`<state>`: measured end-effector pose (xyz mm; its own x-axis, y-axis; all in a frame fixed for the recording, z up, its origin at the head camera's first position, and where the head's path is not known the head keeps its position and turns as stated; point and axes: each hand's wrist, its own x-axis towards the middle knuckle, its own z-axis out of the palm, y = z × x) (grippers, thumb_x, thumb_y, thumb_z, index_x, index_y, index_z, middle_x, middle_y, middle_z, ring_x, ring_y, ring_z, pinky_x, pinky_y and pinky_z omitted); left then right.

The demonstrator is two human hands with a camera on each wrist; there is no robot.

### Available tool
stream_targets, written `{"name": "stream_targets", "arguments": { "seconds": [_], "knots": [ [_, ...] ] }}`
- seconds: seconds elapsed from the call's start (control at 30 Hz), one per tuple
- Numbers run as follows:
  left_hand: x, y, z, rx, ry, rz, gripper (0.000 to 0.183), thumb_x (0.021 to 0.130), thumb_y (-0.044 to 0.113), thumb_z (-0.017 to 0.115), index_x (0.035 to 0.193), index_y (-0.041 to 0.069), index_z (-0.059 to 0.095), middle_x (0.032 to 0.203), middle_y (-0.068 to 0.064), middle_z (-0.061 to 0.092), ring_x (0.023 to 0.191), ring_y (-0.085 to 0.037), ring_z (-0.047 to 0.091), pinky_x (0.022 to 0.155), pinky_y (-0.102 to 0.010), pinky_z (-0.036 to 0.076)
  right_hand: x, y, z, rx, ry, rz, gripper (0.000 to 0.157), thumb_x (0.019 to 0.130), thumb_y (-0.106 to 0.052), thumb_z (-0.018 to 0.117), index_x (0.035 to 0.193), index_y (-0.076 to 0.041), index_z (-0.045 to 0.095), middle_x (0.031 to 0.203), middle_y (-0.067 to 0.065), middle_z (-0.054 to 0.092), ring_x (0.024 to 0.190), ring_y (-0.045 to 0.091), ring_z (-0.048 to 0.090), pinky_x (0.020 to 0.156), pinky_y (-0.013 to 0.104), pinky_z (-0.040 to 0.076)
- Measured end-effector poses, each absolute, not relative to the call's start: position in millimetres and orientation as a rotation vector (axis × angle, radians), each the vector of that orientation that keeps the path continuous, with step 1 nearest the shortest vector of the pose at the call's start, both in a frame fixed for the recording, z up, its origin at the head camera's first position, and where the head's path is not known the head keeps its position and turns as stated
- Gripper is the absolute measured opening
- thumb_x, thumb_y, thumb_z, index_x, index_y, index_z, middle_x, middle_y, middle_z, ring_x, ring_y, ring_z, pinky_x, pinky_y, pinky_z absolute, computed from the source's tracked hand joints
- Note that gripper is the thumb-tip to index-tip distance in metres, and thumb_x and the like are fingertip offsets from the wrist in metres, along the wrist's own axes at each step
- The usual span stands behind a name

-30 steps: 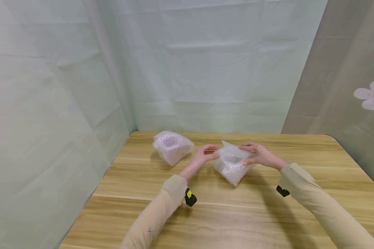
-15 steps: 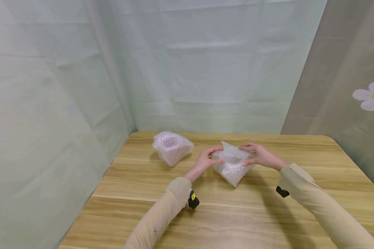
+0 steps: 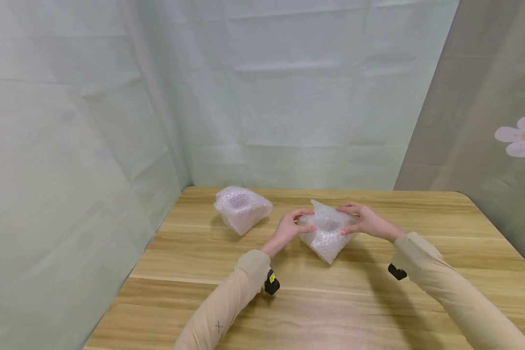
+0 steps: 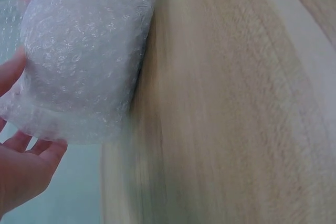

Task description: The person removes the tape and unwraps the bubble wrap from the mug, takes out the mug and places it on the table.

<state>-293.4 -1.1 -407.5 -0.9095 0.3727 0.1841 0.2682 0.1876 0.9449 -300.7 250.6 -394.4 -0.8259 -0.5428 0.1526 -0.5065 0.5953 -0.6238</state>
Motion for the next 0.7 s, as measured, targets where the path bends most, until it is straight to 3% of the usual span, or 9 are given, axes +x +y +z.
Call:
{"name": "stream_targets", "arguments": {
  "seconds": [0.13,0.37,0.7],
  "knots": [
    [-293,0,-408,0.653,2.369,1.838,0.041,0.073,0.002,0.074,0.111,-0.003,0.060,0.120,-0.015,0.053,0.112,-0.029,0.045,0.094,-0.042,0.034,-300,250,-394,-0.879,2.765,-1.073,0.070,0.072,-0.030,0.075,0.126,0.005,0.048,0.128,0.025,0.042,0.116,0.041,0.036,0.088,0.052,0.037],
    [-309,3,-431,0.614,2.427,1.832,0.042,0.071,0.008,0.077,0.110,0.004,0.062,0.114,-0.004,0.058,0.102,-0.017,0.050,0.085,-0.028,0.041,-296,251,-395,-0.847,2.740,-1.187,0.070,0.071,-0.030,0.077,0.126,0.002,0.049,0.126,0.018,0.048,0.116,0.034,0.040,0.090,0.050,0.036],
    [-309,2,-432,0.612,2.458,1.827,0.042,0.069,0.010,0.079,0.108,0.006,0.064,0.112,-0.002,0.059,0.100,-0.017,0.050,0.084,-0.028,0.041,-295,255,-396,-0.818,2.606,-1.441,0.043,0.084,-0.019,0.066,0.119,0.003,0.055,0.119,0.017,0.054,0.109,0.031,0.049,0.085,0.039,0.044]
  ]
}}
